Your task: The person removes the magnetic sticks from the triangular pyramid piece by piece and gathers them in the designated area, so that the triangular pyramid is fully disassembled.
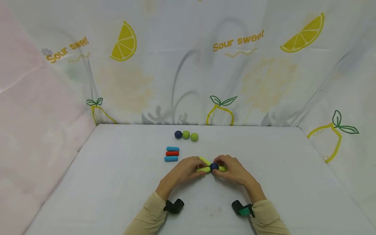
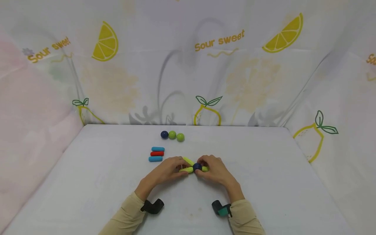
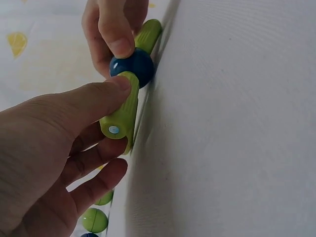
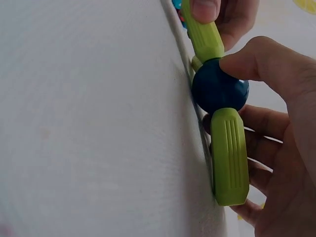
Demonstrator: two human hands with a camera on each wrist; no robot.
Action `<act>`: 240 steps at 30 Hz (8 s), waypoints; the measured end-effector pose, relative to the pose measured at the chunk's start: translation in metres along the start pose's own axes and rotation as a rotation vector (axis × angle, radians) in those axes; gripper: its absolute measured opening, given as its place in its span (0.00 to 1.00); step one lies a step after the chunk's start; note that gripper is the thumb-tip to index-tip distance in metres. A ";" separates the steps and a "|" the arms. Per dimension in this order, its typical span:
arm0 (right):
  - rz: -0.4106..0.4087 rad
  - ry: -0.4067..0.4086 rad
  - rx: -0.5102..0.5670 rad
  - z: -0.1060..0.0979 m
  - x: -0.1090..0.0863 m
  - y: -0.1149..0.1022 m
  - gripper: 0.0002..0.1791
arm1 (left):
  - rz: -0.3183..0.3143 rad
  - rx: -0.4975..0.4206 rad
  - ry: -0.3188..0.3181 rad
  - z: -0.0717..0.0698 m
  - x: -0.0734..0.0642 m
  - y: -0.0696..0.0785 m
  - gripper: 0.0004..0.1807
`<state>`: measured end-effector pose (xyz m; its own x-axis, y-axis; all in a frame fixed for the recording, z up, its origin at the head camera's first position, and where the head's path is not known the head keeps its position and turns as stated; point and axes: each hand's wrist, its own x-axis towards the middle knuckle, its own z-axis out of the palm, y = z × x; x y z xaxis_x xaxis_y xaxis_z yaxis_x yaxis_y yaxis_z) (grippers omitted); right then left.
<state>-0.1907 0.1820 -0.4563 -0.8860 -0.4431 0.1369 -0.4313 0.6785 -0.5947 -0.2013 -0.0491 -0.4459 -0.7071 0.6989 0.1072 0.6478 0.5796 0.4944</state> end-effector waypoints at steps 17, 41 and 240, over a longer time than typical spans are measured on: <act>0.031 -0.037 0.064 -0.002 -0.001 0.002 0.15 | -0.074 -0.081 0.088 -0.031 -0.028 -0.034 0.12; 0.014 -0.077 0.068 -0.005 -0.004 0.003 0.15 | -0.170 -0.041 0.154 -0.050 -0.053 -0.069 0.11; -0.061 -0.092 0.511 0.010 0.000 -0.013 0.07 | -0.047 -0.102 0.161 -0.037 -0.062 -0.030 0.10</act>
<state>-0.1836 0.1671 -0.4565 -0.8332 -0.5382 0.1269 -0.3231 0.2877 -0.9016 -0.1876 -0.1250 -0.4359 -0.7774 0.5914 0.2144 0.5868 0.5589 0.5859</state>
